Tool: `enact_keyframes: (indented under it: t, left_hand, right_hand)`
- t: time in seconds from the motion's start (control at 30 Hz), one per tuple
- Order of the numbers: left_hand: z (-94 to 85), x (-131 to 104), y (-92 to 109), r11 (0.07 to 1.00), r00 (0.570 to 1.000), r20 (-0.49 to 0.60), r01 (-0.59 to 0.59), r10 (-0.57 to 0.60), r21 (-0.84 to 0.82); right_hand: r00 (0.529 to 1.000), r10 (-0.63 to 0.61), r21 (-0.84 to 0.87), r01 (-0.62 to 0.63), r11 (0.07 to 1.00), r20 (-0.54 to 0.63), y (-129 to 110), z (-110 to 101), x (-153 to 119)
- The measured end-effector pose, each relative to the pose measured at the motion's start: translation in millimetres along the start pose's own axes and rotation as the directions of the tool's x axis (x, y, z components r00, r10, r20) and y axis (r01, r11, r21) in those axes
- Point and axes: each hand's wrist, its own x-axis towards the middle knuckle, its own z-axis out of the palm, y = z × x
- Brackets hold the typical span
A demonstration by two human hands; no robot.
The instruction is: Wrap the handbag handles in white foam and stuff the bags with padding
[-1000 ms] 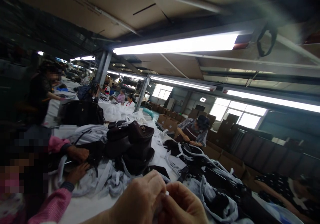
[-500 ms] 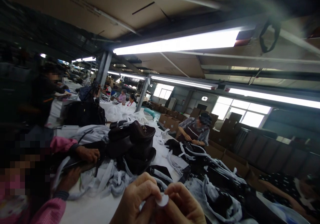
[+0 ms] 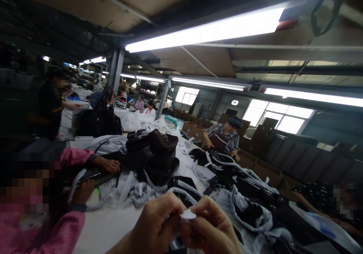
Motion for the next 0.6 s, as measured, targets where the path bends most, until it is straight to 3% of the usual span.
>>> enact_keyframes:
  t: [0.1, 0.27, 0.4, 0.6]
  left_hand:
    - [0.5, 8.3, 5.9, 0.992, 0.996, 0.006, -0.085, 0.084, 0.092]
    - [0.3, 22.1, 4.6, 0.963, 0.962, 0.086, -0.263, 0.258, 0.059]
    - [0.4, 28.2, 1.4, 0.965, 0.968, 0.101, -0.24, 0.229, 0.109]
    - [4.7, 34.7, -2.6, 0.986, 0.985, 0.049, -0.165, 0.164, 0.028]
  right_hand:
    - [1.0, 0.011, -0.018, -0.011, 1.0, -0.028, -10.4, 2.6, -5.5]
    - [0.998, 0.048, -0.033, -0.049, 0.998, -0.042, -28.1, 5.4, -6.1]
    - [0.999, 0.013, -0.086, -0.017, 0.996, -0.042, -33.2, 5.1, -3.4]
    - [1.0, 0.011, -0.15, -0.012, 0.989, -0.006, -32.7, -3.7, 1.1]
